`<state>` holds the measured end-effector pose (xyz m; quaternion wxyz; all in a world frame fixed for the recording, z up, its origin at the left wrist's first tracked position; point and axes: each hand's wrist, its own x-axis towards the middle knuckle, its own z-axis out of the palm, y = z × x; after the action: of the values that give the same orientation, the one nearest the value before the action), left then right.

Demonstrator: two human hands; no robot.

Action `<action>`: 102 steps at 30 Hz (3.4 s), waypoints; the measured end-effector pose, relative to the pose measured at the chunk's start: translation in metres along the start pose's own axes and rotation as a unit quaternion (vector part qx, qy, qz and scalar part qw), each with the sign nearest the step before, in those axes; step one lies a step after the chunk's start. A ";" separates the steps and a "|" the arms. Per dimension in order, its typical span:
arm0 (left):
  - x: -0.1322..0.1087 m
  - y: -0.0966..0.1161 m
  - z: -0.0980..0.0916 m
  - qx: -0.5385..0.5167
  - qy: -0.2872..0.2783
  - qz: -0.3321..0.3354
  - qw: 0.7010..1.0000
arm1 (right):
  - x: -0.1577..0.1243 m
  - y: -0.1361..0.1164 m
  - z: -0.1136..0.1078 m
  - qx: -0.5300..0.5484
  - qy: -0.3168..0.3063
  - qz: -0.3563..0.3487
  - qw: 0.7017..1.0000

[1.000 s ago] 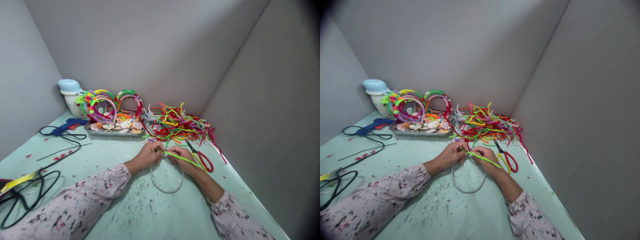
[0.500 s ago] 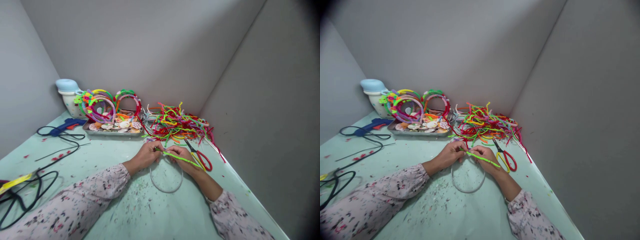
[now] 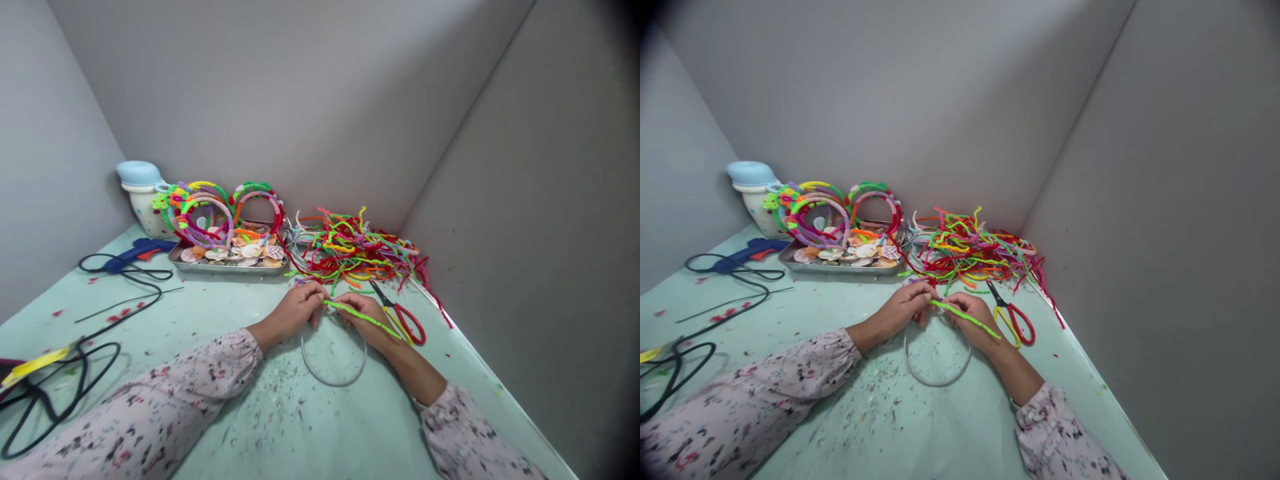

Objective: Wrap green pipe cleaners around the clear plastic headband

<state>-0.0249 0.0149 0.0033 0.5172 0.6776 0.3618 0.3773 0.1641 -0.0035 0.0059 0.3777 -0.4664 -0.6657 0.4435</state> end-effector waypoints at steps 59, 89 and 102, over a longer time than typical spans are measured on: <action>0.008 -0.007 0.002 0.149 -0.011 -0.047 0.988 | 0.001 0.003 0.003 -0.022 0.013 0.025 0.999; 0.006 -0.003 0.004 0.174 0.028 -0.038 0.984 | 0.003 0.006 0.003 -0.004 0.016 0.028 0.999; 0.005 0.007 0.003 0.197 0.022 -0.028 0.980 | -0.002 -0.001 0.005 0.013 0.017 0.038 0.999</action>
<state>-0.0197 0.0163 0.0107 0.3761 0.7473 0.4594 0.2984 0.1596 -0.0064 0.0049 0.3781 -0.4938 -0.6354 0.4576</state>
